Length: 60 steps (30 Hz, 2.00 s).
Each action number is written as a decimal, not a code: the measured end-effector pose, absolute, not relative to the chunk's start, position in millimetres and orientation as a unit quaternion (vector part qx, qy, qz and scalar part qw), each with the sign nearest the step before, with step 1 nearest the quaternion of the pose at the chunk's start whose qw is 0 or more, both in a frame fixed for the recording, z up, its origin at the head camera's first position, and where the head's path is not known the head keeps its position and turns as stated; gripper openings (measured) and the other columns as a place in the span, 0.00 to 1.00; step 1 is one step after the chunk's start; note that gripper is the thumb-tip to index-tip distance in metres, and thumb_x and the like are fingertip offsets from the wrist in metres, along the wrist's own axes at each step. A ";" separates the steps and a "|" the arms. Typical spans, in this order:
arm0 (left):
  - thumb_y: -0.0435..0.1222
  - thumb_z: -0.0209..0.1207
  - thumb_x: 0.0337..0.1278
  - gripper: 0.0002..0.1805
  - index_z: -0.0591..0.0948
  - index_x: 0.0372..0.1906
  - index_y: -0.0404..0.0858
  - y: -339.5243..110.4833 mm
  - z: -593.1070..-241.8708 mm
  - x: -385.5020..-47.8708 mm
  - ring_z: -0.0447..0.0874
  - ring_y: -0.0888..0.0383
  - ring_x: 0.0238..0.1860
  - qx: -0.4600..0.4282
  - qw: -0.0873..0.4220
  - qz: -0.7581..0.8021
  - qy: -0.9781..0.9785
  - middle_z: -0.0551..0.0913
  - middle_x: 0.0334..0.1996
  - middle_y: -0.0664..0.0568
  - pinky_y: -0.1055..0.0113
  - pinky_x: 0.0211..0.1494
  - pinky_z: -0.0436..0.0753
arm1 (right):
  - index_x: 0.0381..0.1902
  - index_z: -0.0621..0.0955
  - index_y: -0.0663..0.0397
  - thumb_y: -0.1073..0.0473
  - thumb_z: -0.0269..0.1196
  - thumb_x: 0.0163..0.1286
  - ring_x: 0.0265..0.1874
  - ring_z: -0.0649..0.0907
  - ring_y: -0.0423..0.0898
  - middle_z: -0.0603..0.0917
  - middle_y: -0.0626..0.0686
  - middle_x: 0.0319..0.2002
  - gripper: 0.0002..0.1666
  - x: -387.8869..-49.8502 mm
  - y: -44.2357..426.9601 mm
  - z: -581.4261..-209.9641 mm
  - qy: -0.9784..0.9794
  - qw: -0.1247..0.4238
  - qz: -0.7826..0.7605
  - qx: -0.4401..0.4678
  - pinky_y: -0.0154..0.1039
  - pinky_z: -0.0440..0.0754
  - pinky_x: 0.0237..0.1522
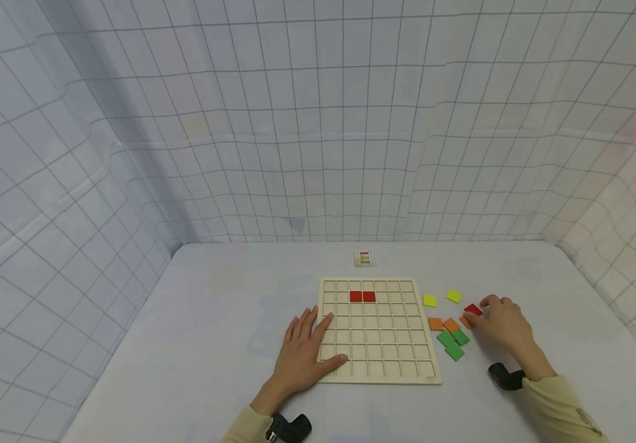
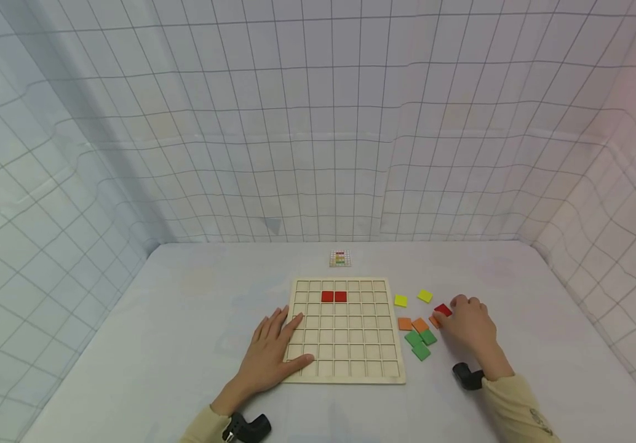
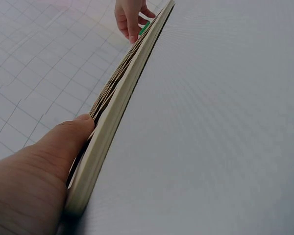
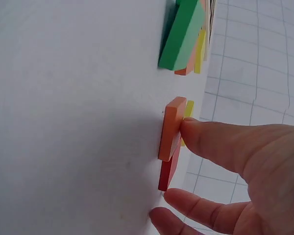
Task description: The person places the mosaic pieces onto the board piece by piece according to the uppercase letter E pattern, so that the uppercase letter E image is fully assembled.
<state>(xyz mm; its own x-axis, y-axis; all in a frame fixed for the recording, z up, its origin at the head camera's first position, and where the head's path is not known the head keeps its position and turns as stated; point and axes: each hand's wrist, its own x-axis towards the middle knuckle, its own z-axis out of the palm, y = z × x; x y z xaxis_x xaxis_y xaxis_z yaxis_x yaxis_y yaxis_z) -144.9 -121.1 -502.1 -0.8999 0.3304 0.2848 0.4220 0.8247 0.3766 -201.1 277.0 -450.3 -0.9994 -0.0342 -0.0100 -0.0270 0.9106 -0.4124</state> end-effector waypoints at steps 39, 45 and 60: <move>0.66 0.51 0.55 0.46 0.62 0.72 0.43 -121.0 -502.4 -144.7 0.47 0.43 0.72 -0.197 0.105 -0.221 -0.949 0.55 0.71 0.39 0.47 0.69 0.47 | 0.40 0.75 0.65 0.52 0.69 0.58 0.31 0.75 0.51 0.78 0.57 0.34 0.24 -223.1 265.9 -454.2 0.953 0.062 -0.295 -0.021 0.40 0.73 0.28; 0.66 0.52 0.55 0.45 0.63 0.71 0.42 -120.9 -503.1 -144.6 0.48 0.42 0.71 -0.201 0.118 -0.222 -0.947 0.56 0.71 0.39 0.45 0.68 0.48 | 0.42 0.74 0.65 0.52 0.70 0.57 0.32 0.77 0.51 0.80 0.57 0.35 0.25 -220.1 262.6 -453.4 0.954 0.045 -0.294 -0.032 0.41 0.73 0.29; 0.66 0.51 0.55 0.45 0.63 0.72 0.43 -121.5 -503.2 -145.3 0.48 0.43 0.71 -0.198 0.113 -0.217 -0.949 0.55 0.71 0.39 0.45 0.69 0.48 | 0.33 0.76 0.57 0.65 0.65 0.59 0.19 0.72 0.44 0.79 0.50 0.28 0.07 -210.1 230.3 -441.6 0.957 -0.037 -0.274 -0.088 0.38 0.68 0.20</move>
